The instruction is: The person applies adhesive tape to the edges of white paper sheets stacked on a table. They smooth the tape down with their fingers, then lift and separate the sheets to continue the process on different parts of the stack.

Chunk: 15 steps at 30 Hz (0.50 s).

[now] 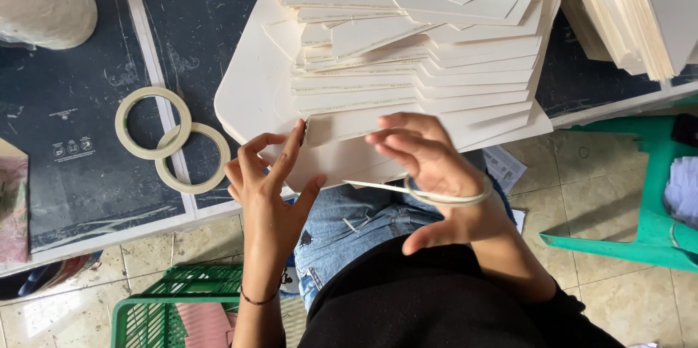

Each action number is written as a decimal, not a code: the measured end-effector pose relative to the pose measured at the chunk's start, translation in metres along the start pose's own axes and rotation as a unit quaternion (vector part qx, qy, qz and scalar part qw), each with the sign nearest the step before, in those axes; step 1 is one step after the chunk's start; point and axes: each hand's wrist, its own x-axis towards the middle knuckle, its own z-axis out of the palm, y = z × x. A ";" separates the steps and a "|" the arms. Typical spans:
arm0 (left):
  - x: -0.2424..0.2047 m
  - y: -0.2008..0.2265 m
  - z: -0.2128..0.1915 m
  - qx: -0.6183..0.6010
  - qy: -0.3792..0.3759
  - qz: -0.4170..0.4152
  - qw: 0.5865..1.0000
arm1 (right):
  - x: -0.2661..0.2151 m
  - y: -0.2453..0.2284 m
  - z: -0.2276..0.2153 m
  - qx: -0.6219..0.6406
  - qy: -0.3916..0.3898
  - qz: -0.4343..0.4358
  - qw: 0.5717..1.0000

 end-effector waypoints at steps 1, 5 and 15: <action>0.000 0.000 0.000 0.000 -0.001 0.001 1.000 | -0.002 -0.003 -0.008 -0.001 0.001 -0.001 1.000; 0.000 -0.002 0.001 0.003 0.001 0.003 1.000 | -0.010 -0.008 -0.035 0.057 -0.020 -0.009 0.998; 0.001 -0.001 0.001 -0.007 0.000 0.003 1.000 | 0.000 -0.048 -0.062 -0.431 0.041 0.039 0.901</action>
